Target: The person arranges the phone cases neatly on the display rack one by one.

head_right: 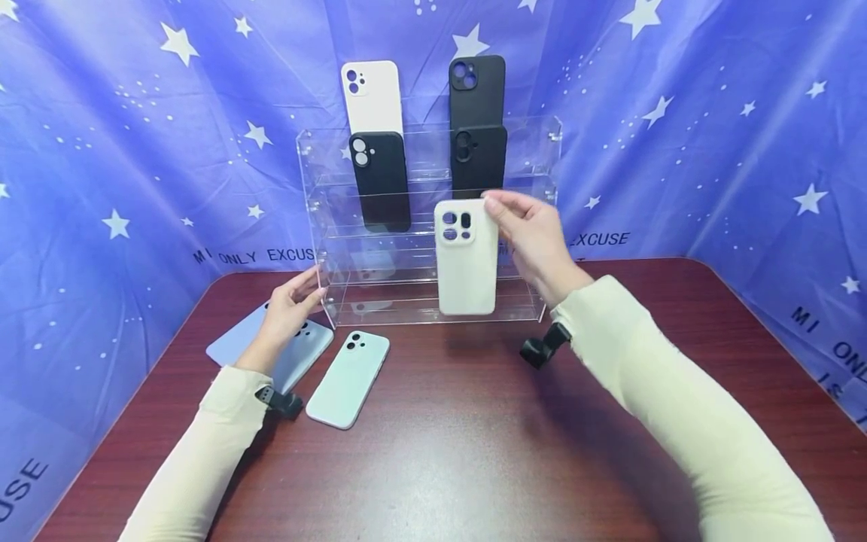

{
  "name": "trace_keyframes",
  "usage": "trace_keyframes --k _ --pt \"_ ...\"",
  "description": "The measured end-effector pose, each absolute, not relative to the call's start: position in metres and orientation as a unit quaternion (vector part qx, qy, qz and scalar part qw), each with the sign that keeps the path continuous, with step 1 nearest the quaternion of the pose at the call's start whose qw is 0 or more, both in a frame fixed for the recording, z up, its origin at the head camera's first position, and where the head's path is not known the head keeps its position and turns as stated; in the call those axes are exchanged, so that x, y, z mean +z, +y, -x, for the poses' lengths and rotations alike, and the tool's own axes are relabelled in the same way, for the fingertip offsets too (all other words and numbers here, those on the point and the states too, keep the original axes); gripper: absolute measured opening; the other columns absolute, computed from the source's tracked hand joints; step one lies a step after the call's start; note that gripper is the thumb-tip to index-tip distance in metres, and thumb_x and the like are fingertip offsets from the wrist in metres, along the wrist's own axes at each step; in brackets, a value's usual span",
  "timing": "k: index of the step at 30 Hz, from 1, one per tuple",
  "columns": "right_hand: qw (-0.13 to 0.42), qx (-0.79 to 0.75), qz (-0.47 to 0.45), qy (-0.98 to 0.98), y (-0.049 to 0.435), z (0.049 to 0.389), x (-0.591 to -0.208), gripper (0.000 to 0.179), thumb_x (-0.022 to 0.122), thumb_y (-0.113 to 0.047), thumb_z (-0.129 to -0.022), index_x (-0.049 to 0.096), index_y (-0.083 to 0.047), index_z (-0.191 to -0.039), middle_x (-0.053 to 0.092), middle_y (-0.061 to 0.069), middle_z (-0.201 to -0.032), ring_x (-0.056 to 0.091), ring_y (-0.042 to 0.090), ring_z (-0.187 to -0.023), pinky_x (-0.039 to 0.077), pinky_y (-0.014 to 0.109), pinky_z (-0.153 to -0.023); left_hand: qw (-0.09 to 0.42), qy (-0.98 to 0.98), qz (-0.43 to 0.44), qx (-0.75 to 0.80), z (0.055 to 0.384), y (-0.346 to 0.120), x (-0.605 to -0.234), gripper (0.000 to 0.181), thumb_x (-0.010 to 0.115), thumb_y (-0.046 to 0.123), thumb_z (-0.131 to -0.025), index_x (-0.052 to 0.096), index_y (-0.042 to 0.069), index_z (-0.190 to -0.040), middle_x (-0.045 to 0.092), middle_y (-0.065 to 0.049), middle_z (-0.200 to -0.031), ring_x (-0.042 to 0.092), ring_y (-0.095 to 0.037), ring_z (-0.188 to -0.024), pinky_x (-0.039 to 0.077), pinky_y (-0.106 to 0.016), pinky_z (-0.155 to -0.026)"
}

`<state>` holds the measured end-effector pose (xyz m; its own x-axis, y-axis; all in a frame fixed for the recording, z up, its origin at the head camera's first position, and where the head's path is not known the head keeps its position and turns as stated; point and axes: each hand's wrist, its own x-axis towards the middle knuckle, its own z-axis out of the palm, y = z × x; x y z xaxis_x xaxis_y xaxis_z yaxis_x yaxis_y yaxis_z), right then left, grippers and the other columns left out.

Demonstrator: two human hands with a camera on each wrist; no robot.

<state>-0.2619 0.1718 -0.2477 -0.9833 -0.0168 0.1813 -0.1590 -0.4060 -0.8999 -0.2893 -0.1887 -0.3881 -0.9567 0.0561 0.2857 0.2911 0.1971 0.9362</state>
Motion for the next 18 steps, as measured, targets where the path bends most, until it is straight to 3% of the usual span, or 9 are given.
trace_keyframes --k 6,18 --pt "0.111 0.876 -0.088 -0.461 0.179 0.283 -0.22 0.006 0.066 0.004 -0.083 0.069 0.004 -0.088 0.069 0.011 -0.084 0.065 0.016 -0.073 0.058 0.022 -0.066 0.092 -0.764 0.114 -0.628 0.288 -0.189 -0.388 0.048 0.054 -0.003 -0.092 0.043 0.0 -0.139 0.052 -0.027 -0.13 0.055 -0.039 -0.112 0.056 -0.034 -0.084" --pt "0.18 0.866 -0.089 -0.458 0.187 0.321 -0.204 0.006 0.065 0.006 -0.083 0.07 0.003 -0.086 0.069 0.01 -0.079 0.063 0.015 -0.071 0.055 0.019 -0.058 0.092 -0.765 0.114 -0.627 0.288 -0.189 -0.388 0.048 0.054 -0.002 -0.093 0.042 0.0 -0.14 0.052 -0.027 -0.13 0.054 -0.039 -0.112 0.056 -0.03 -0.084"
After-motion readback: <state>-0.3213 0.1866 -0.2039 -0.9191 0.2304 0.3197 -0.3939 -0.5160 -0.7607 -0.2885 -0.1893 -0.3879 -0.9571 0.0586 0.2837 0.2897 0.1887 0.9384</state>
